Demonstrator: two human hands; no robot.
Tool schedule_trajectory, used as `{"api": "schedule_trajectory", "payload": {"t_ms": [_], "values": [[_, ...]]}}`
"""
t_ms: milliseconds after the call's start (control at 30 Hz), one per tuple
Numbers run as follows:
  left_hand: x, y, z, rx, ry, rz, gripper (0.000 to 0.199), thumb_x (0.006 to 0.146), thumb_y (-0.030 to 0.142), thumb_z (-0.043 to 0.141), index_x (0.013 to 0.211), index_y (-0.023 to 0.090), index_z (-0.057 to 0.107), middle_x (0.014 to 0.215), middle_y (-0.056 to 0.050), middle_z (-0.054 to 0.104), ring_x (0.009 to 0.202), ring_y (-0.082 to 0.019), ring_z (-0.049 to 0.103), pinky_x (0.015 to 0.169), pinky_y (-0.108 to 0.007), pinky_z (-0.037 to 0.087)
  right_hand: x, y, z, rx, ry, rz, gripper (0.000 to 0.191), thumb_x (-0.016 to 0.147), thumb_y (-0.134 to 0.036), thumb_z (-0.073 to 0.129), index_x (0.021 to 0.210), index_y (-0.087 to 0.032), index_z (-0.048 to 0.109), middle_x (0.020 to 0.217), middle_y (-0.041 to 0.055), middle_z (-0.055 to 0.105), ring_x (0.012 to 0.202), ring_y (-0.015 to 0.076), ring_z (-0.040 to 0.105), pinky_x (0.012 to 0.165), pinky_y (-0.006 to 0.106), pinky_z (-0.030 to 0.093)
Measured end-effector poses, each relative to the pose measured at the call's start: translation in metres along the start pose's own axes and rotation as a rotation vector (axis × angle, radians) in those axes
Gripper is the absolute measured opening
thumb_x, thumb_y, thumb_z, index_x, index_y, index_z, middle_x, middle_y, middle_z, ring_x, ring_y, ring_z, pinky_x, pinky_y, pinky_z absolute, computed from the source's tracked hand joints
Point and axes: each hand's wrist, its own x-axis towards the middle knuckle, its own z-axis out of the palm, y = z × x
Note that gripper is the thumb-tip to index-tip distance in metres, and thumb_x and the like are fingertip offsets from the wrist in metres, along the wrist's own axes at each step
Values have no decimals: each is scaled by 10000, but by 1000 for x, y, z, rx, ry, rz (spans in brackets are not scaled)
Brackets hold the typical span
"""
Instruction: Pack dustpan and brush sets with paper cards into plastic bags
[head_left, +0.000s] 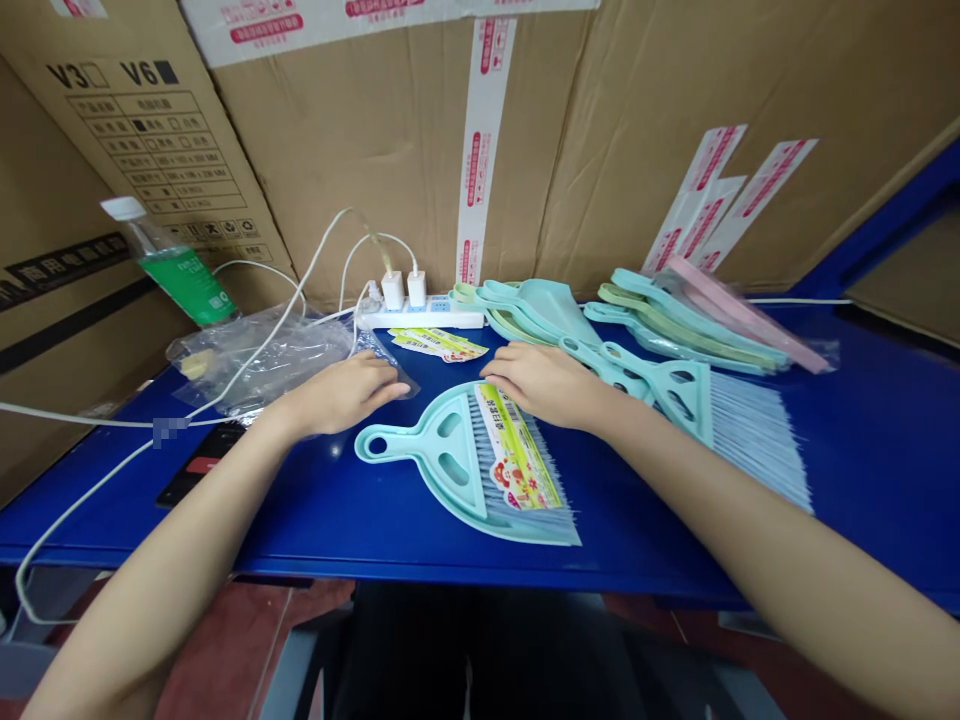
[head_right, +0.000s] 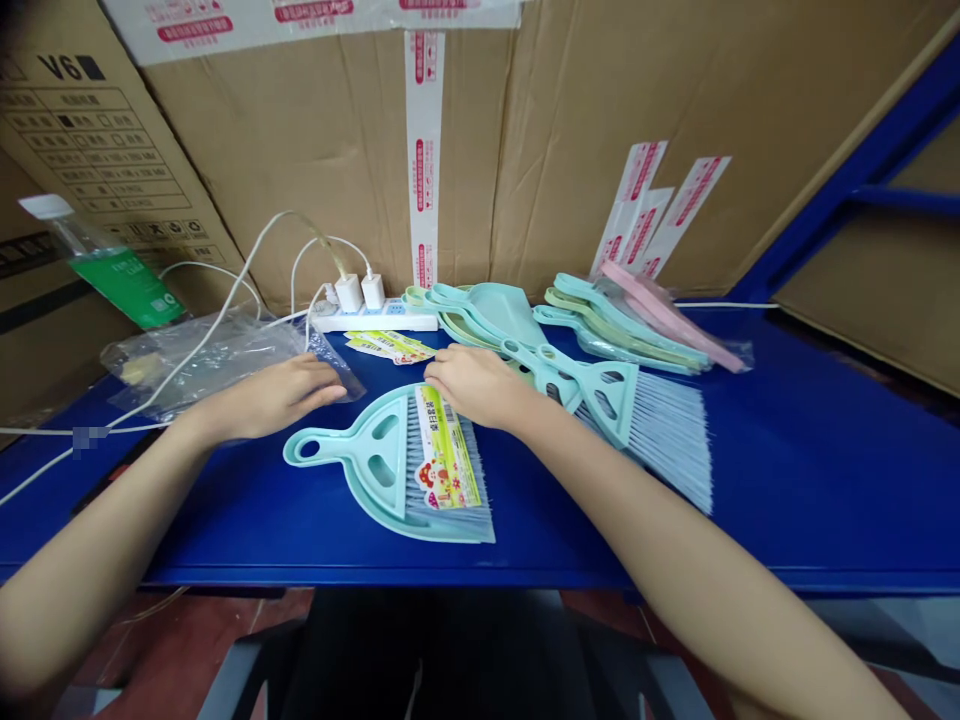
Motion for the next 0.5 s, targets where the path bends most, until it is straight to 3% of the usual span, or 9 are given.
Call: {"api": "schedule_trajectory", "payload": {"t_ms": [200, 367, 500], "values": [[-1, 15, -10, 142, -102, -240, 517, 988, 423, 224, 845, 184, 660, 802, -69, 716, 750, -221, 670, 718, -325, 475, 4, 0, 1, 85, -61, 65, 260, 930, -150, 417, 872, -181, 668, 928, 86, 689, 876, 218, 609, 680, 306, 380], [-1, 20, -13, 265, -64, -266, 393, 960, 333, 285, 955, 204, 656, 838, -68, 732, 790, -231, 681, 680, -312, 462, 4, 2, -1, 140, -62, 128, 252, 935, -142, 376, 867, -187, 614, 854, 73, 674, 763, 197, 599, 633, 286, 367], [-2, 17, -12, 220, -37, -236, 316, 903, 254, 355, 968, 232, 664, 810, -37, 735, 743, -202, 675, 630, -286, 438, 4, 7, -2, 211, -67, 176, 268, 946, -140, 327, 910, -178, 590, 803, 72, 667, 680, 185, 586, 598, 275, 381]]}}
